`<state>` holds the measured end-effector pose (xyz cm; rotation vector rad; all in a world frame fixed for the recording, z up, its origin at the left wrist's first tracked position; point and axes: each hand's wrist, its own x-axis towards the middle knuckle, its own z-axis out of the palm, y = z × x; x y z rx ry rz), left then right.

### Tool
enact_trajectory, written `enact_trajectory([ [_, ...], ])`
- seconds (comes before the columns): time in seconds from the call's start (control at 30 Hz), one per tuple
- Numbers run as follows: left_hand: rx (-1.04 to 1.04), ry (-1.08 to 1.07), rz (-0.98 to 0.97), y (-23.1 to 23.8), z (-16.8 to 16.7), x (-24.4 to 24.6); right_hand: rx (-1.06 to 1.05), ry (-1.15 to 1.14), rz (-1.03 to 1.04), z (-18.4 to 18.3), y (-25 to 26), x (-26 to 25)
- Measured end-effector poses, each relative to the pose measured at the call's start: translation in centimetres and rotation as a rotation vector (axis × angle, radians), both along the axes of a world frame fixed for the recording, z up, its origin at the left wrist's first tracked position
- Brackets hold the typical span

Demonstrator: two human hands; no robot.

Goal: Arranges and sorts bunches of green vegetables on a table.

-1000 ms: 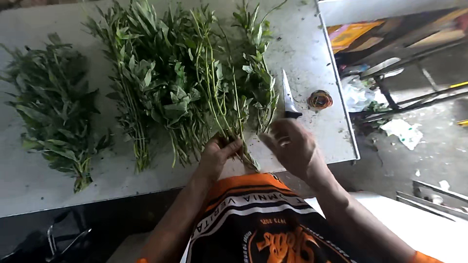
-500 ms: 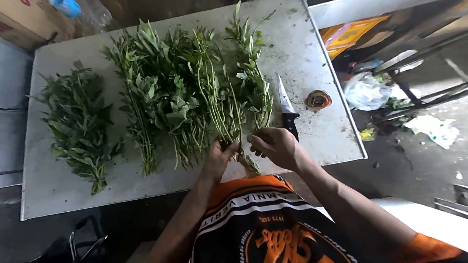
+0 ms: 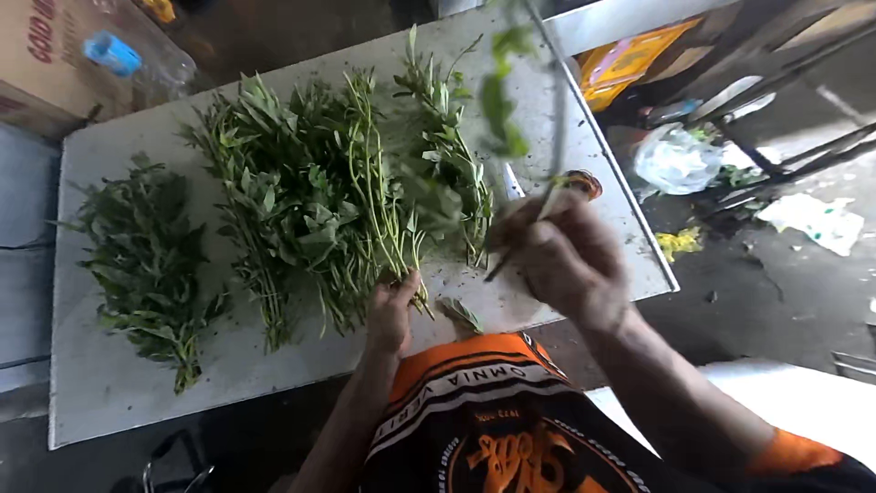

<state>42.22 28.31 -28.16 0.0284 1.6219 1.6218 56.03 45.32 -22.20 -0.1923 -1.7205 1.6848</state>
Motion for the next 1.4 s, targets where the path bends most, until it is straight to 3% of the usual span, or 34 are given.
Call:
enact_trajectory([
  [0.2,0.048,-0.124,-0.042,0.1,0.3,0.4,0.129,0.166,-0.251,4.6,4.1,2.8],
  [0.4,0.251,-0.072,-0.15,0.7,3.0,0.4,0.244,0.075,-0.448,4.1,3.0,2.3],
  [0.53,0.37,0.019,-0.158,1.7,4.3,0.7,0.179,-0.093,-0.405,2.4,1.6,0.6],
  [0.67,0.241,-0.072,-0.048,2.2,2.0,1.3,0.407,-0.346,-0.433,-0.1,0.2,-1.0],
  [0.8,0.09,-0.229,-0.005,1.8,-0.9,2.5,0.519,-0.727,-0.183,-4.1,-2.2,-2.5],
  [0.9,0.014,-0.249,-0.055,1.4,-1.4,2.6,0.582,-0.822,-0.025,-5.8,-4.6,-2.7],
  [1.07,0.109,-0.348,-0.077,1.2,-1.5,2.2,0.646,-0.668,0.034,-6.9,-5.2,-1.8],
  [1.27,0.124,-0.202,-0.28,0.6,-1.0,1.9,0.661,-0.384,0.227,-6.8,-4.6,-0.1],
  [1.4,0.174,-0.294,-0.241,0.8,-1.3,1.9,0.635,-0.291,0.207,-7.3,-4.2,1.0],
])
